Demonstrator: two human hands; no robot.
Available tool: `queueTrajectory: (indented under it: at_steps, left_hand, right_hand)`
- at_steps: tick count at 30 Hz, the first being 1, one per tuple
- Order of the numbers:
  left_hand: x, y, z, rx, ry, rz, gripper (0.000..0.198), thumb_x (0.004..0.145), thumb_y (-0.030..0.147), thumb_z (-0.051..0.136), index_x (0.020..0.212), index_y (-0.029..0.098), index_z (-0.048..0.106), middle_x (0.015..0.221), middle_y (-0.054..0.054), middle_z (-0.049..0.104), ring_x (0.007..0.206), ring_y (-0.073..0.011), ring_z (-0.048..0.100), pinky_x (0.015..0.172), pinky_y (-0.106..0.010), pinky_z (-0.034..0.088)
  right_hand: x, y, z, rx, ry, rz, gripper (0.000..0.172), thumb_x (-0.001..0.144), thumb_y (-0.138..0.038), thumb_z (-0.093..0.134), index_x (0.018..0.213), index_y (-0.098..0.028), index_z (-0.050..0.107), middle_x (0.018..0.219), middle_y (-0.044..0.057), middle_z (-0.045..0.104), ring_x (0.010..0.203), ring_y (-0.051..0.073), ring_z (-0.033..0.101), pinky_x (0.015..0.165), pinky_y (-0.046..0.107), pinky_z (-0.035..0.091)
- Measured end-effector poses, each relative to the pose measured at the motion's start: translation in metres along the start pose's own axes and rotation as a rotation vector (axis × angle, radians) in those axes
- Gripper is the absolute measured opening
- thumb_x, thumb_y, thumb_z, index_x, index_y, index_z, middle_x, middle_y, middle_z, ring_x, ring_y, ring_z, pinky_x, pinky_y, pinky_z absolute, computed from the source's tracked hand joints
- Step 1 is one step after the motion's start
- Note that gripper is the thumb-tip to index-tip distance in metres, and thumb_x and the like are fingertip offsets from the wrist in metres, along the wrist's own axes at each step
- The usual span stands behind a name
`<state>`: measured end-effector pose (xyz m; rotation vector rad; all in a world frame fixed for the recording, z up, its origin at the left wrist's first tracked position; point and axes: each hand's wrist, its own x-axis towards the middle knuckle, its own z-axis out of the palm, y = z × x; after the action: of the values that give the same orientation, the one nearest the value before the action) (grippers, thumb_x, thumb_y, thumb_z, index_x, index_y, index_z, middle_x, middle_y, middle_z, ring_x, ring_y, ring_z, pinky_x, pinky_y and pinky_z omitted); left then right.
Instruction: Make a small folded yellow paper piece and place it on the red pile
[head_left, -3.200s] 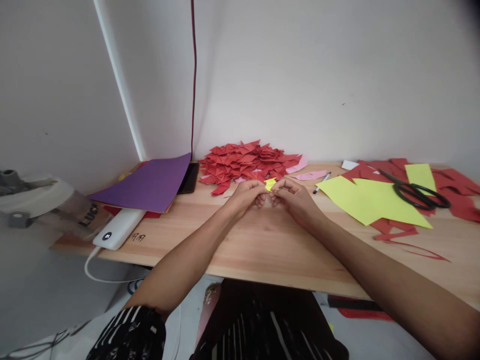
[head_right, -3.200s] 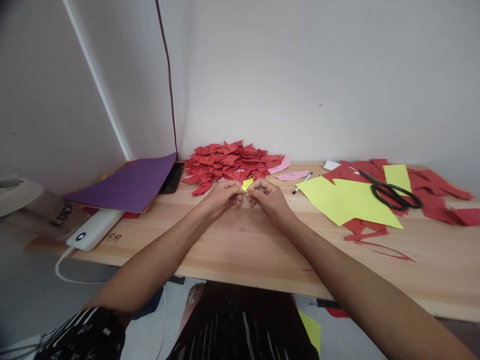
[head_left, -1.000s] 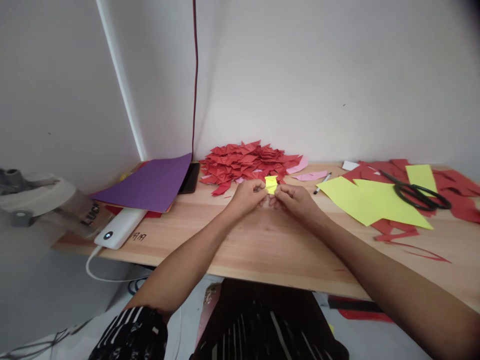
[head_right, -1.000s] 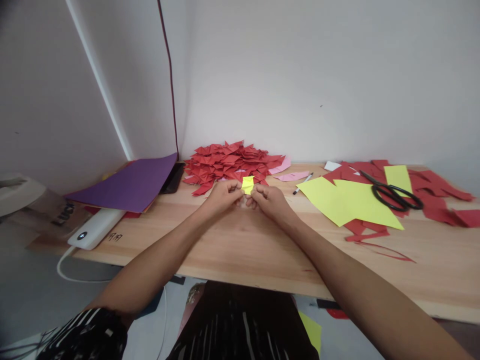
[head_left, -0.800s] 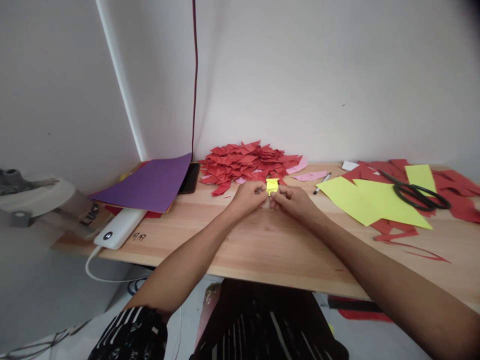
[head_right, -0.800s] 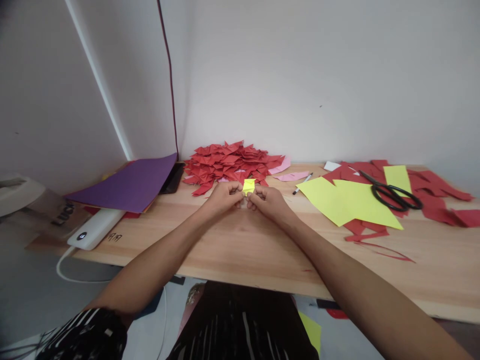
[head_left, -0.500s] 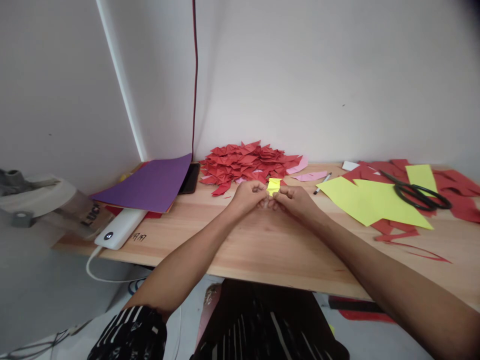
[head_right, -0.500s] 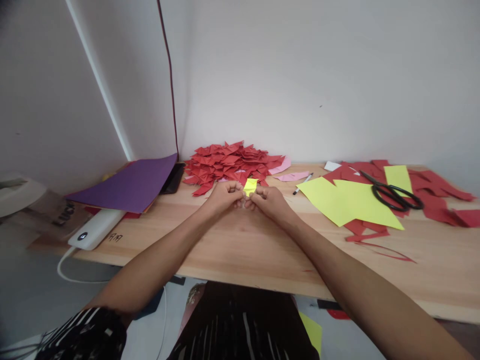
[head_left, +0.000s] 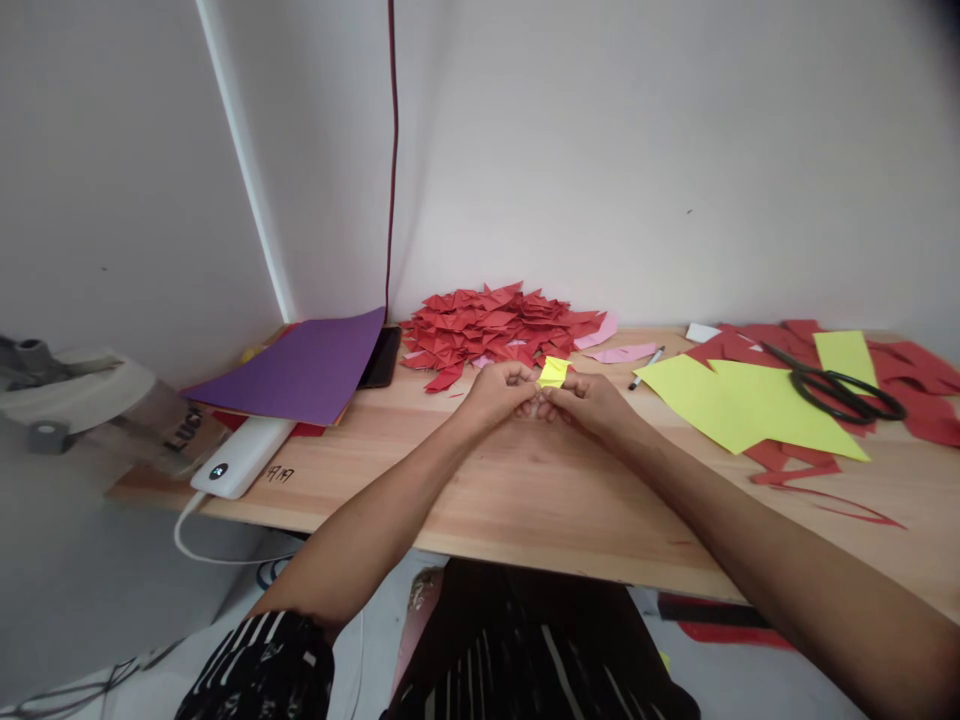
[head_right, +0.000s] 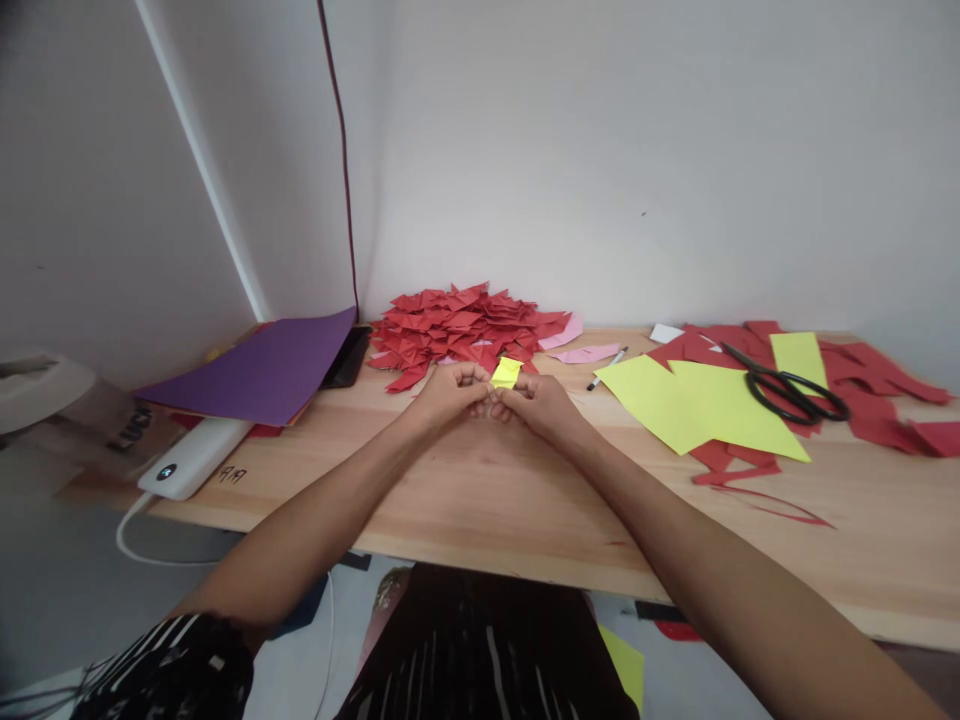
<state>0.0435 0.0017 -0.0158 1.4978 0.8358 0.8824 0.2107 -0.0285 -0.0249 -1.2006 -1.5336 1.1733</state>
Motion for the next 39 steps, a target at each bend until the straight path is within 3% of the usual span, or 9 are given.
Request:
queueTrajectory:
  at_steps: [9,18,27,39]
  left_hand:
    - [-0.001,0.006,0.0,-0.094,0.074,-0.075,0.006,0.07,0.006,0.055,0.069,0.012,0.056,0.053,0.003,0.058,0.043,-0.0048,0.05,0.045,-0.016,0.039]
    - [-0.002,0.004,0.001,-0.051,0.038,-0.033,0.006,0.072,0.012,0.06,0.068,0.012,0.057,0.055,0.002,0.06,0.044,-0.005,0.052,0.046,-0.017,0.04]
    - [-0.002,0.01,0.0,-0.041,0.067,-0.072,0.01,0.073,0.006,0.054,0.065,0.012,0.055,0.054,0.002,0.059,0.042,-0.005,0.05,0.045,-0.017,0.039]
    - [-0.003,0.008,-0.001,-0.082,0.042,-0.059,0.01,0.076,0.011,0.059,0.066,0.012,0.055,0.055,0.001,0.059,0.043,-0.0051,0.05,0.046,-0.017,0.039]
  right_hand:
    - [0.001,0.004,-0.003,-0.011,-0.065,-0.034,0.015,0.079,-0.029,0.061,0.071,-0.021,0.072,0.076,0.003,0.075,0.061,0.016,0.065,0.051,0.025,0.045]
    - [0.0,-0.002,0.001,0.019,-0.027,0.024,0.018,0.073,-0.033,0.067,0.063,-0.019,0.067,0.066,0.003,0.073,0.055,0.014,0.062,0.05,0.023,0.043]
    - [0.002,0.001,0.001,0.059,-0.043,0.025,0.017,0.076,-0.032,0.064,0.069,-0.018,0.07,0.071,0.005,0.074,0.056,0.014,0.061,0.048,0.023,0.041]
    - [0.0,0.002,0.0,0.027,-0.062,0.01,0.016,0.078,-0.03,0.062,0.072,-0.017,0.07,0.074,0.005,0.074,0.059,0.013,0.063,0.05,0.023,0.042]
